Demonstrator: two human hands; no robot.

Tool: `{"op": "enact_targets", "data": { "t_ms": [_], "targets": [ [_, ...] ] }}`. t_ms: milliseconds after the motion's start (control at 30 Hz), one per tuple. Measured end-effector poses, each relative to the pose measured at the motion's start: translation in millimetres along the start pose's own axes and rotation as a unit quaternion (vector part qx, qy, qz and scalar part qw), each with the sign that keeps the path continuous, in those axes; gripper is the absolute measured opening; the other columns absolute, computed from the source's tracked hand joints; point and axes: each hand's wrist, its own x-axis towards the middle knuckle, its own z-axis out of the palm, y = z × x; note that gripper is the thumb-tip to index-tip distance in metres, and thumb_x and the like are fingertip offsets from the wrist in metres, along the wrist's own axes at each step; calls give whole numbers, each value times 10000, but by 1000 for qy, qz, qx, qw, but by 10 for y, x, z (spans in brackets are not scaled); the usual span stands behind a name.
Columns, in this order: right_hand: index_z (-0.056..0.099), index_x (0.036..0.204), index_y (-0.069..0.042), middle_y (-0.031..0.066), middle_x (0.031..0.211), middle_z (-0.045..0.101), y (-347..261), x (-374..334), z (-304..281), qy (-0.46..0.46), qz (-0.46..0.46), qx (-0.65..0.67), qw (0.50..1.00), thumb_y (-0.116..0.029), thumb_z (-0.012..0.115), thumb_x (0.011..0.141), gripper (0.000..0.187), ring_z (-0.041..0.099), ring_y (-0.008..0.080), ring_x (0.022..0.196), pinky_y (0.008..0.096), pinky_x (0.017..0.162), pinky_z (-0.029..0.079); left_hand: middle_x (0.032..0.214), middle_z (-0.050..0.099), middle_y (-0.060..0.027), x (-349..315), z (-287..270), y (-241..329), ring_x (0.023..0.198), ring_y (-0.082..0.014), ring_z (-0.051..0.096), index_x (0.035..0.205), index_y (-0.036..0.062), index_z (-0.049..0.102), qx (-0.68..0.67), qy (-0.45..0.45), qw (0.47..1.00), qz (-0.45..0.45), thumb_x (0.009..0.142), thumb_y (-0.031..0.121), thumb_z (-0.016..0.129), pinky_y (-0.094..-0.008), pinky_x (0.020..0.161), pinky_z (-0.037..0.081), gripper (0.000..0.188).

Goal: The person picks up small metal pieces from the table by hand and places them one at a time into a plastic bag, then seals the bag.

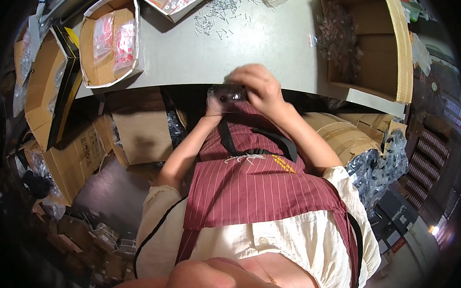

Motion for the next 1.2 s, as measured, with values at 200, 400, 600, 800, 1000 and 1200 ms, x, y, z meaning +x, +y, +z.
{"op": "enact_targets", "data": {
  "t_ms": [200, 400, 600, 800, 1000, 1200],
  "targets": [
    [681, 1186, -36, 138, 1197, 666, 330, 473, 25, 59, 10, -89, 994, 98, 587, 802, 418, 632, 337, 1108, 399, 931, 529, 983, 750, -109, -129, 134, -167, 886, -286, 716, 1030, 86, 750, 41, 17, 998, -39, 766, 162, 782, -377, 783, 568, 276],
    [637, 1262, -24, 153, 1270, 629, 448, 680, 54, 23, -29, -131, 991, 87, 589, 827, 451, 595, 349, 1175, 413, 988, 503, 1005, 751, -111, -191, 147, -154, 920, -289, 715, 1043, 72, 741, 19, 11, 992, -126, 759, 217, 803, -382, 822, 567, 325],
    [608, 1319, -25, 159, 1302, 612, 394, 721, 158, 2, -45, -143, 989, 87, 585, 844, 489, 583, 356, 1191, 422, 1015, 494, 1008, 753, -112, -210, 227, -334, 910, -289, 720, 1056, 75, 743, 20, 14, 994, -104, 794, 215, 775, -382, 814, 575, 299],
    [639, 1241, -18, 143, 1218, 635, 288, 671, 207, 17, -40, -177, 983, 82, 577, 783, 472, 599, 342, 1149, 408, 987, 516, 1023, 757, -107, -138, 208, -221, 916, -274, 723, 1058, 84, 751, 86, 3, 992, -88, 851, 199, 714, -371, 806, 575, 241],
    [626, 1286, -18, 168, 1239, 622, 320, 635, 249, 15, -50, -193, 980, 94, 591, 762, 538, 597, 363, 1153, 428, 989, 516, 964, 754, -118, -74, 135, -48, 869, -293, 720, 986, 73, 752, 83, 7, 995, -60, 854, 176, 700, -383, 746, 574, 175],
    [627, 1259, 1, 169, 1230, 617, 270, 471, 203, 2, -67, -203, 977, 79, 608, 745, 521, 600, 354, 1151, 421, 976, 522, 934, 749, -125, -79, 49, 83, 844, -305, 717, 958, 71, 749, 62, 27, 996, -56, 824, 179, 731, -390, 733, 571, 173]
  ]
}}
